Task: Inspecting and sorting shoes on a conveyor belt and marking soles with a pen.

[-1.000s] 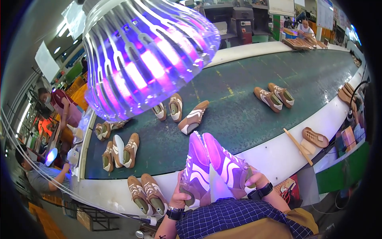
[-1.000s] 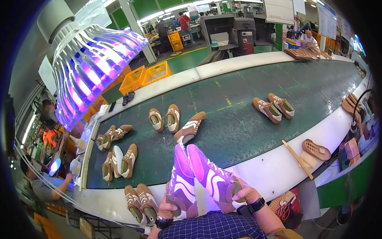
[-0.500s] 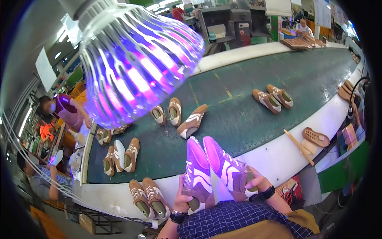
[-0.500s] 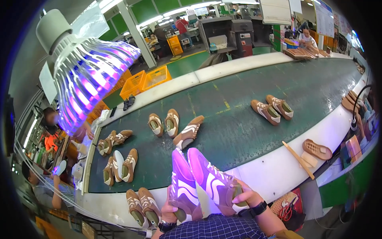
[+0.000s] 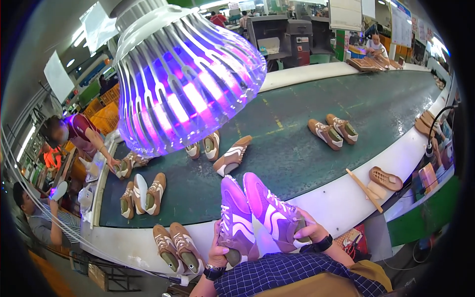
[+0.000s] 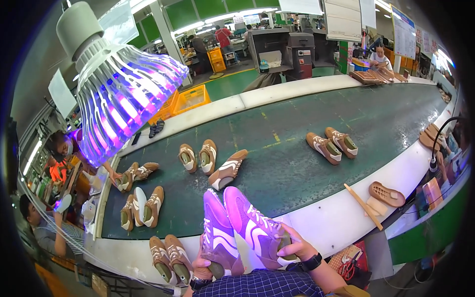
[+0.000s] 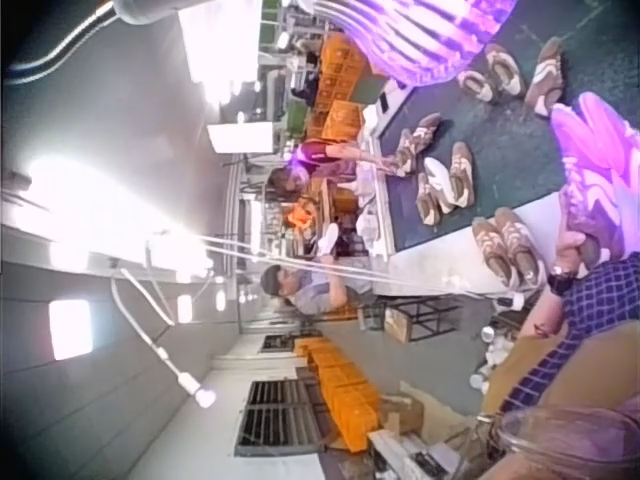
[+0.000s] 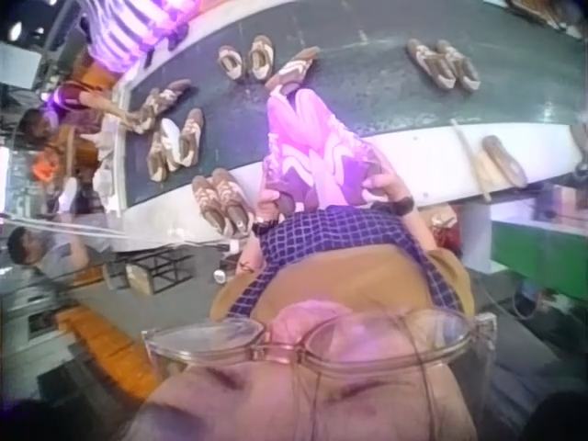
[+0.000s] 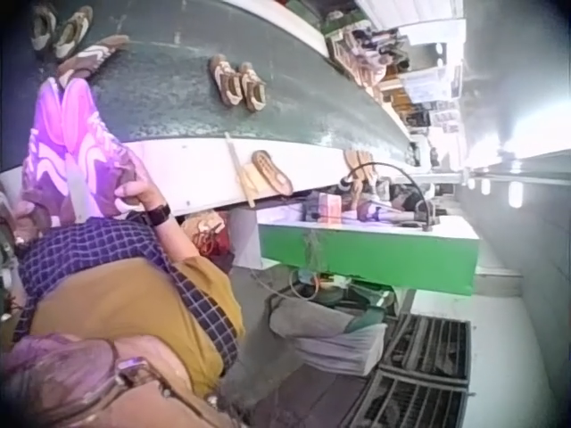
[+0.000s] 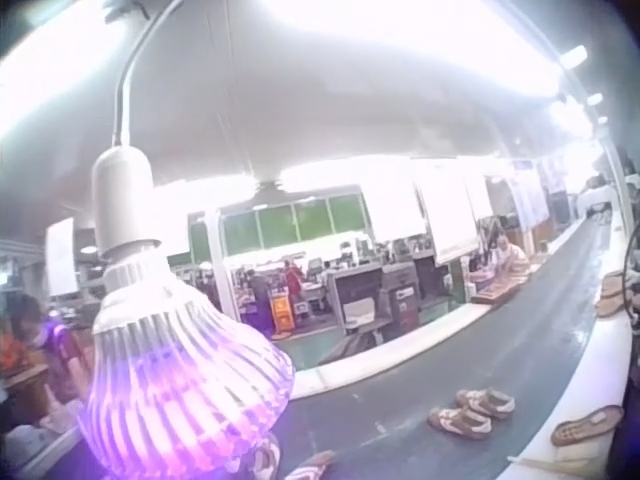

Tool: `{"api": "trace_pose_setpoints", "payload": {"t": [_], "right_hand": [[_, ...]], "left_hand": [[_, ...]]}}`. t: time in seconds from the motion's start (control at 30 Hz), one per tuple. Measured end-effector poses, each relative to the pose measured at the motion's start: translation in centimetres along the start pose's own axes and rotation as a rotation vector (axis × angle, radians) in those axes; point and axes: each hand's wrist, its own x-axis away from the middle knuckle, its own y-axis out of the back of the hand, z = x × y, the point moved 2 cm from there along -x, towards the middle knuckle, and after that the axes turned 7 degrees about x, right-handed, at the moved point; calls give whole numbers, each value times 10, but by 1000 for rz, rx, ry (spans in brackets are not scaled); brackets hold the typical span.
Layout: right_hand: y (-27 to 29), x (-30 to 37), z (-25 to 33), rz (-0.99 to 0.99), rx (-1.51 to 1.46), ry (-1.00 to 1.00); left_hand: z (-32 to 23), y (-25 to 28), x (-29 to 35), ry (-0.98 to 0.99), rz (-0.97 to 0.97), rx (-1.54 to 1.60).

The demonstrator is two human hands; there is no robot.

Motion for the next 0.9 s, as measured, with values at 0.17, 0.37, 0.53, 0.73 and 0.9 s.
{"api": "trace_pose_setpoints", "payload": {"t": [0.17, 0.37, 0.53, 0.73, 0.9], "right_hand": [[-6, 1, 7, -8, -50, -52], [4, 0, -4, -2, 53, -32], [3, 3, -3, -27, -22, -66], [2, 3, 0, -16, -7, -104], [4, 3, -1, -13, 9, -105]], "left_hand": [[-3, -7, 1, 4, -40, -1], [-6, -4, -2, 12, -15, -36], [-4, -5, -3, 30, -5, -61], [-1, 1, -5, 46, -20, -47], [0, 1, -6, 16, -27, -76]]}}
